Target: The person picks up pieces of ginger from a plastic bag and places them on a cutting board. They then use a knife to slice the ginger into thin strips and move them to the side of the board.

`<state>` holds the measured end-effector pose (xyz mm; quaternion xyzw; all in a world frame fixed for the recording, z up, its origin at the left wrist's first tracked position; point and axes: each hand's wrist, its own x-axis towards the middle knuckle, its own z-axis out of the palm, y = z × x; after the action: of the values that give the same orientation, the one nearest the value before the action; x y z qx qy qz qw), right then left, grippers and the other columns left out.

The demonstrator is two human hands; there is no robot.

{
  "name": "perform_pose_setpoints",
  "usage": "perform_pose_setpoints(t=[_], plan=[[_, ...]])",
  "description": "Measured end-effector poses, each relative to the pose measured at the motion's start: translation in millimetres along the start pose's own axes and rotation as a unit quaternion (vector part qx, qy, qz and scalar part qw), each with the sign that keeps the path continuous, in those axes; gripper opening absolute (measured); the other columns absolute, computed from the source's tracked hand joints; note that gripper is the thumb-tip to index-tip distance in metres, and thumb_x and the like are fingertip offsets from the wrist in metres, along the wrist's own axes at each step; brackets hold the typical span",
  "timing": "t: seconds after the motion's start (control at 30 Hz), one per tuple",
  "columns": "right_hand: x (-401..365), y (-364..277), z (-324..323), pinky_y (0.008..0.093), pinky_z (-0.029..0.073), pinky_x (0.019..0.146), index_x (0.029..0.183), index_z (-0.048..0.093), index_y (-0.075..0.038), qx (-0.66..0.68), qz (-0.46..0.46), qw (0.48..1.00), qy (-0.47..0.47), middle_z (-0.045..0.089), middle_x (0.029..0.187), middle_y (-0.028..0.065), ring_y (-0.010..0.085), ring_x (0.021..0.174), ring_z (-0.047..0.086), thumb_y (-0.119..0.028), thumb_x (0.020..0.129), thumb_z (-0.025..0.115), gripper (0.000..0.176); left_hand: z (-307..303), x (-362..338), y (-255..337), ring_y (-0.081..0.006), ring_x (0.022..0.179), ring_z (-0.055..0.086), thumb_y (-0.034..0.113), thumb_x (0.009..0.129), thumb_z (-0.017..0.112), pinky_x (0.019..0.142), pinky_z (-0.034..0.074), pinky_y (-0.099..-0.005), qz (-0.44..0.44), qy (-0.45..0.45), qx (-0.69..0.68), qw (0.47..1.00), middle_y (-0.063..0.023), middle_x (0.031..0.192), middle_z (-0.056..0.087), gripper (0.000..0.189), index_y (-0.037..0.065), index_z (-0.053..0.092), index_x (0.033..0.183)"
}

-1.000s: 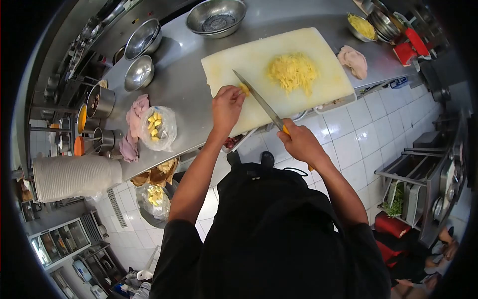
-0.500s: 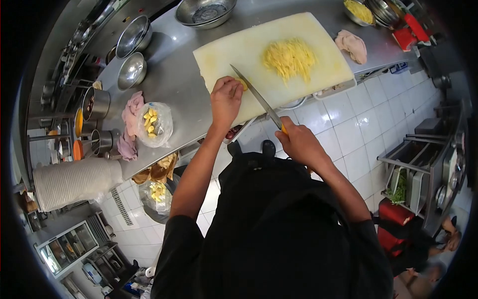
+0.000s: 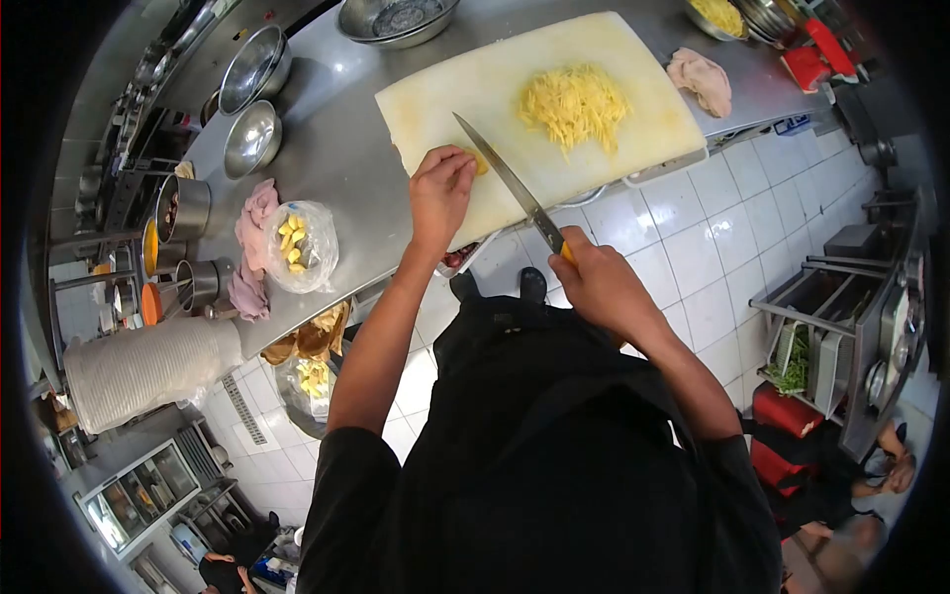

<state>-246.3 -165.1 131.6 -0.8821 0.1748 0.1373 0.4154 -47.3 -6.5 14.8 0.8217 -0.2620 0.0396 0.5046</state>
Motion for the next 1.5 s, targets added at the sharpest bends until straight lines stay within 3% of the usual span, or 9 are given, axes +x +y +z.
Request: perform_pose_setpoints(t=[0.73, 0.83, 1.17, 1.5], plan=[[4.1, 4.9, -3.9, 0.0619, 0.049, 0.076, 0.113, 0.049, 0.004, -0.003, -0.002, 0.999, -0.038, 0.067, 0.078, 0.0339, 0.0551, 0.080, 0.065, -0.020, 0.102, 0.058, 0.028, -4.0, -1.3, 4.0, -0.0180, 0.081, 0.072, 0.004, 0.091, 0.075, 0.075, 0.058, -0.0279, -0.004, 0.010, 0.022, 1.000, -0.0091, 0.105, 0.076, 0.012, 0.001, 0.079, 0.103], [6.2, 6.2, -4.1, 0.0618, 0.050, 0.075, 0.112, 0.048, 0.004, -0.008, 0.000, 0.999, -0.046, 0.067, 0.079, 0.0342, 0.0551, 0.081, 0.065, -0.020, 0.102, 0.058, 0.027, -2.0, -1.5, -0.1, -0.0245, 0.079, 0.072, 0.004, 0.090, 0.074, 0.075, 0.058, -0.0314, 0.005, 0.023, 0.019, 1.000, -0.0087, 0.104, 0.075, 0.010, 0.002, 0.079, 0.099], [39.2, 16.2, 13.5, 0.0620, 0.050, 0.076, 0.113, 0.047, 0.003, -0.026, -0.018, 0.998, -0.053, 0.067, 0.081, 0.0348, 0.0553, 0.083, 0.065, -0.020, 0.102, 0.058, 0.028, -3.6, 0.0, 0.2, -0.0254, 0.080, 0.072, 0.006, 0.090, 0.074, 0.073, 0.058, -0.0331, 0.013, 0.026, 0.008, 1.000, -0.0099, 0.105, 0.075, 0.010, 0.002, 0.078, 0.098], [11.7, 4.7, -3.6, 0.0611, 0.050, 0.074, 0.113, 0.048, 0.002, -0.017, 0.009, 0.999, -0.040, 0.067, 0.079, 0.0338, 0.0549, 0.081, 0.065, -0.021, 0.103, 0.058, 0.027, 0.1, -2.5, -5.7, -0.0269, 0.085, 0.073, 0.005, 0.089, 0.074, 0.076, 0.058, -0.0334, 0.016, 0.032, 0.002, 0.999, -0.0102, 0.104, 0.075, 0.010, 0.001, 0.078, 0.097]])
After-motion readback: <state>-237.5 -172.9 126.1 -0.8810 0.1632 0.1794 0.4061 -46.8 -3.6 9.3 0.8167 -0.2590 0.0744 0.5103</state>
